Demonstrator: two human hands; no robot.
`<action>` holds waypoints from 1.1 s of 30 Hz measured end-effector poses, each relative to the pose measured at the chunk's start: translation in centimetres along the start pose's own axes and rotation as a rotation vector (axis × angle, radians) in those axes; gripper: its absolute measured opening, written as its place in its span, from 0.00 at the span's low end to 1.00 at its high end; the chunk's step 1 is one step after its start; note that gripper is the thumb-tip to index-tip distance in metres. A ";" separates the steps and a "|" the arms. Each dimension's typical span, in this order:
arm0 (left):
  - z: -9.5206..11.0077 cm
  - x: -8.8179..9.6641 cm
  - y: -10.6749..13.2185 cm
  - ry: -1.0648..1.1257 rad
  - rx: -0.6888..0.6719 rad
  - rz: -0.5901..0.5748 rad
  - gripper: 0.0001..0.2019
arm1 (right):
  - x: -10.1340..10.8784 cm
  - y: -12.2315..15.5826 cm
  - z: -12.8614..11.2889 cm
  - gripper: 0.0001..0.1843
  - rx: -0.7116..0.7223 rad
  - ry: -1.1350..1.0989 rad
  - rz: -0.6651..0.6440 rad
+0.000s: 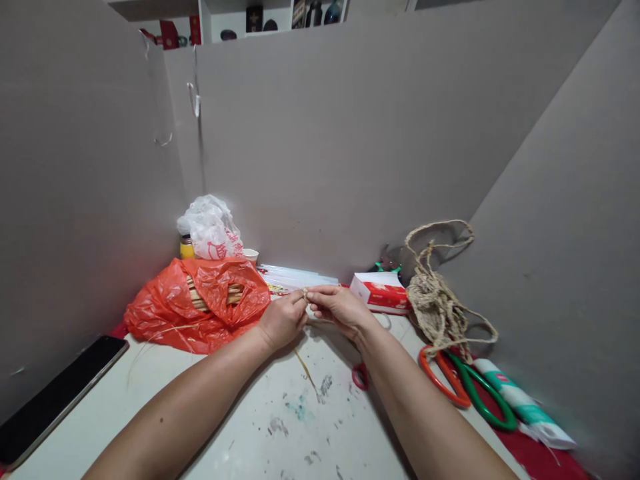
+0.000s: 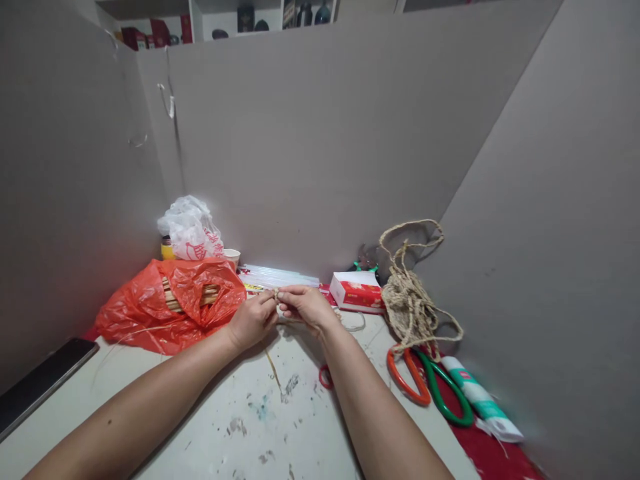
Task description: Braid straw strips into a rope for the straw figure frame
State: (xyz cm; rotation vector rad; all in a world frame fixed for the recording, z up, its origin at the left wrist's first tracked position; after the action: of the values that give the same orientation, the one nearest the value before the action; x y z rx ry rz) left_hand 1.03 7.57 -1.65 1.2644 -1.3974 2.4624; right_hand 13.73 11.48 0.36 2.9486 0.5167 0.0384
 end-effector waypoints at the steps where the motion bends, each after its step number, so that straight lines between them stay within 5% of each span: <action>1: 0.1 0.0 0.0 0.001 -0.002 -0.014 0.11 | 0.1 0.0 0.0 0.05 0.013 0.045 0.011; 9: 0.2 -0.4 0.1 0.139 0.075 -0.109 0.06 | 0.1 -0.3 -0.3 0.02 0.223 0.569 0.104; 13: 0.0 -0.7 0.2 0.252 0.148 -0.044 0.05 | 0.1 -0.7 -0.5 0.02 0.291 0.849 0.229; 17: 0.1 -0.5 0.1 0.296 0.206 0.026 0.05 | 0.3 -0.2 -0.7 0.04 0.157 0.809 0.154; 24: 1.3 0.0 -0.4 0.462 0.111 -0.010 0.08 | 1.5 0.8 -0.8 0.04 0.104 0.564 -0.070; 29: 0.2 -0.9 -0.5 0.466 0.221 0.137 0.09 | 1.8 -0.2 -1.1 0.05 0.202 0.522 0.121; 33: -0.5 -1.8 -0.4 0.758 0.551 0.171 0.09 | 2.2 -1.1 -1.0 0.04 0.233 0.491 0.279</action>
State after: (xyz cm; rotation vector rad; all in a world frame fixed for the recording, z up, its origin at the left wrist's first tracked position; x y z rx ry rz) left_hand 2.03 8.78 -2.74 0.1272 -0.6746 3.0473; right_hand 15.34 13.38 1.15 3.2114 0.1617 0.7983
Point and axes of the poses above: each hand's wrist, its own y-axis away from the middle knuckle, its own x-axis out of the back of the hand, z = x × y, the point moved 3 cm from there along -y, towards the middle knuckle, and after that the axes turned 9 degrees about y, right-handed, at the moved point
